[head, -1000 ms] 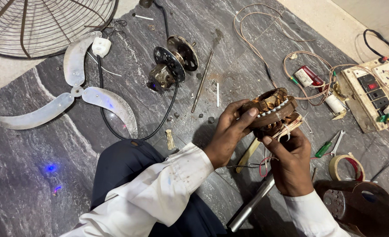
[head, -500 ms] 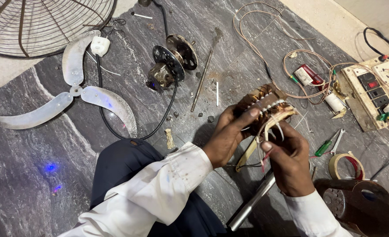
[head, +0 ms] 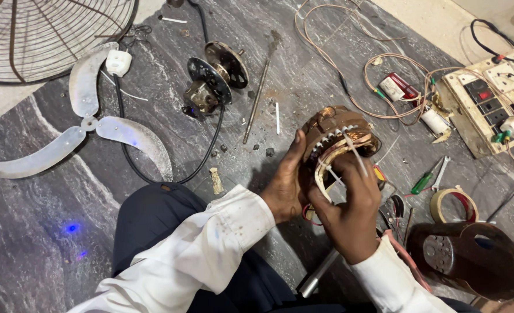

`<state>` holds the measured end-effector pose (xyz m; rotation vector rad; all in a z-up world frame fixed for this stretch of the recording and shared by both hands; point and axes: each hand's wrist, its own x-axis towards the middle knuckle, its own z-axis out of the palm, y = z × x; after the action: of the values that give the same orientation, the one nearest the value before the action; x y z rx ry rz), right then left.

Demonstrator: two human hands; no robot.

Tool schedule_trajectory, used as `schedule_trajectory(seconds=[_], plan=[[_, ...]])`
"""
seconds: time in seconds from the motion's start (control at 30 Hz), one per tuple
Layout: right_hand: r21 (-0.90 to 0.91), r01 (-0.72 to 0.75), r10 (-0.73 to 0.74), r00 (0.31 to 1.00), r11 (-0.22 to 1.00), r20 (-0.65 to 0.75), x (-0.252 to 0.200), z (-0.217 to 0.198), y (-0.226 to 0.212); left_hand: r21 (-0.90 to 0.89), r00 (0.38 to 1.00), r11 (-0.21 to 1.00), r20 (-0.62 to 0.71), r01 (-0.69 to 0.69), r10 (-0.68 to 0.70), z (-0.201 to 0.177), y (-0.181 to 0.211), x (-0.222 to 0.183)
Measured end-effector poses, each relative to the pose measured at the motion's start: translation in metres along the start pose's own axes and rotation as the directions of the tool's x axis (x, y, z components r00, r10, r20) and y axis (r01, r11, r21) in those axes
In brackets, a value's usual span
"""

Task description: The person disassembles a fan blade assembly and then works on the motor stator, using a hammer and screwdriver to adjust the copper windings. The person handles the fan blades, motor housing, and stator coil throughout the clip.

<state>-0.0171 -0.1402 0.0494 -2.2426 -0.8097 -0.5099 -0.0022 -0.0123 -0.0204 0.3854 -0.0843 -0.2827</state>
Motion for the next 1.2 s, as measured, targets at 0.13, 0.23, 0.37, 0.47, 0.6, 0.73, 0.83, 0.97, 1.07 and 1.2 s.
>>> schedule_trajectory(seconds=[0.13,0.23,0.37,0.47,0.6,0.73,0.83,0.97,1.07,1.2], plan=[[-0.146,0.175,-0.181,0.983,0.974,-0.026,0.000,-0.006,-0.002,-0.014,0.998,1.000,0.055,0.016,-0.015,-0.007,-0.005,0.007],[-0.257,0.269,-0.275,0.961,0.928,0.015,-0.001,-0.006,-0.007,-0.100,0.996,0.991,0.009,0.090,-0.089,-0.017,-0.006,0.002],[-0.251,0.461,-0.444,0.887,0.851,0.126,-0.001,-0.016,-0.014,-0.329,0.997,0.942,0.015,0.072,-0.071,-0.028,0.000,0.000],[-0.287,0.483,-0.462,0.875,0.827,0.142,-0.001,-0.017,-0.022,-0.412,0.998,0.910,0.041,0.051,-0.038,-0.029,0.004,-0.001],[-0.315,0.478,-0.466,0.877,0.820,0.119,0.002,-0.015,-0.028,-0.417,0.997,0.908,0.074,0.046,-0.016,-0.019,0.000,-0.004],[-0.321,0.449,-0.433,0.893,0.834,0.124,0.006,-0.013,-0.031,-0.410,0.996,0.910,0.091,0.059,-0.023,-0.008,0.003,-0.008],[-0.300,0.346,-0.308,0.937,0.889,0.168,0.009,-0.013,-0.037,-0.403,0.994,0.913,0.109,0.071,-0.030,-0.001,0.007,-0.009],[-0.272,0.153,-0.079,0.961,0.950,0.266,0.012,-0.014,-0.045,-0.401,0.990,0.913,0.136,0.078,-0.025,0.004,0.012,-0.010],[-0.215,0.135,-0.075,0.961,0.967,0.265,0.015,-0.016,-0.046,-0.395,0.987,0.913,0.153,0.101,-0.043,0.008,0.011,-0.012],[-0.216,0.140,-0.078,0.960,0.966,0.271,0.016,-0.018,-0.044,-0.327,0.987,0.939,0.147,0.109,-0.064,0.009,0.012,-0.008]])
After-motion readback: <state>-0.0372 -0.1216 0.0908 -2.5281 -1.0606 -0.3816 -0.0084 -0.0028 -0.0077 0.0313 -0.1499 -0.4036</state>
